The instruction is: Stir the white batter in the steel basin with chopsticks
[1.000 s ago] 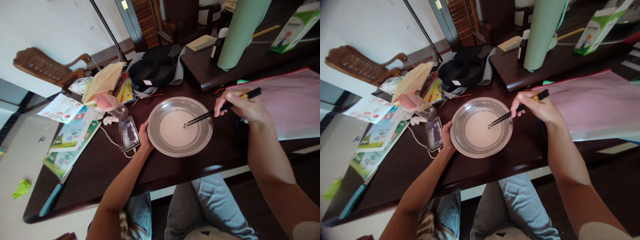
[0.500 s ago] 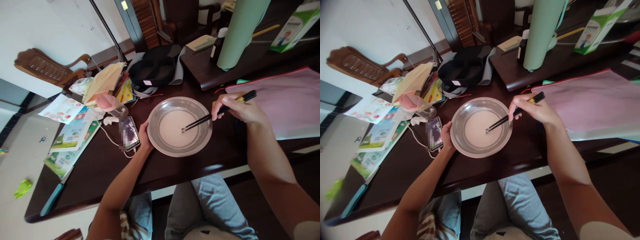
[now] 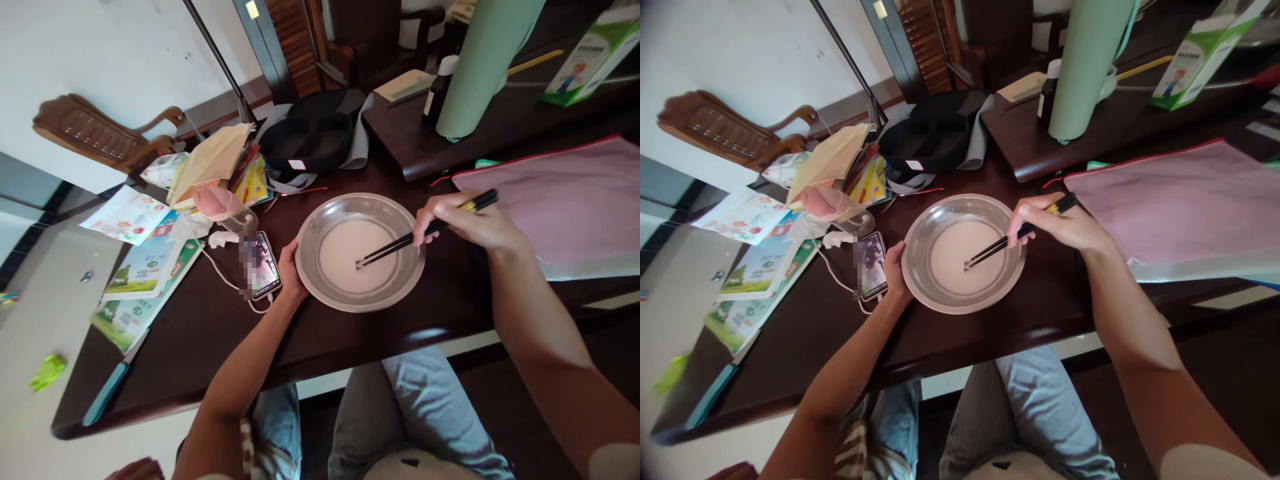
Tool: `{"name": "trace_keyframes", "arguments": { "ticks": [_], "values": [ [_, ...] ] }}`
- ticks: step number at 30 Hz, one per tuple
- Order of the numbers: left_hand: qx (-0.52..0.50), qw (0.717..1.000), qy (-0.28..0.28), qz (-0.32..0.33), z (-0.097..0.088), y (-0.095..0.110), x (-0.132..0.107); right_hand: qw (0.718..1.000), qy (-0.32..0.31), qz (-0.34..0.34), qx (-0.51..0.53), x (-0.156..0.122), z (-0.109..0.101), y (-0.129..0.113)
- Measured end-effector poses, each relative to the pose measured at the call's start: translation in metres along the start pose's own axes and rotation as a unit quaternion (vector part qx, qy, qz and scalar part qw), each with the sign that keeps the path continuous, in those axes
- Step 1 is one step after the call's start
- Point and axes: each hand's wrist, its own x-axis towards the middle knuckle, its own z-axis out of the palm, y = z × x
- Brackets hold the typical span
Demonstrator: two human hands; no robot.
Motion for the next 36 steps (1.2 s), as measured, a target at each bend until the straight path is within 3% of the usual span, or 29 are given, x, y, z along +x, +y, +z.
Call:
{"name": "trace_keyframes", "arguments": {
  "ticks": [3, 9, 14, 16, 20, 22, 28, 33, 36],
  "values": [
    [-0.002, 1.000, 0.002, -0.002, 0.000, 0.000, 0.000, 0.998, -0.038, 0.020, -0.051, 0.003, 0.006, 0.000],
    [-0.010, 1.000, -0.007, -0.005, 0.002, 0.001, -0.001, 0.997, 0.074, -0.003, -0.022, -0.002, -0.009, -0.004],
    [-0.006, 1.000, 0.000, -0.014, 0.000, 0.000, -0.001, 0.999, -0.028, 0.015, -0.030, 0.001, 0.002, 0.001],
    [-0.006, 1.000, -0.002, -0.014, 0.000, 0.000, 0.000, 0.998, -0.040, 0.023, -0.050, 0.003, 0.005, 0.002],
    [-0.009, 1.000, -0.006, -0.015, 0.000, 0.000, 0.001, 0.997, 0.061, 0.001, -0.048, -0.001, -0.004, -0.001],
    [-0.008, 1.000, -0.003, -0.015, -0.001, 0.000, 0.001, 0.997, 0.080, 0.000, -0.006, -0.003, -0.007, -0.002],
    [-0.006, 1.000, -0.011, -0.014, -0.001, 0.000, 0.000, 0.998, -0.052, 0.021, -0.038, 0.003, 0.008, 0.000],
    [0.000, 1.000, -0.012, -0.013, 0.002, 0.002, -0.001, 0.995, 0.065, 0.005, -0.075, 0.001, -0.003, -0.002],
    [0.006, 1.000, -0.011, -0.011, 0.002, 0.003, -0.001, 0.997, 0.072, 0.006, -0.021, -0.003, -0.010, -0.004]
  ]
}}
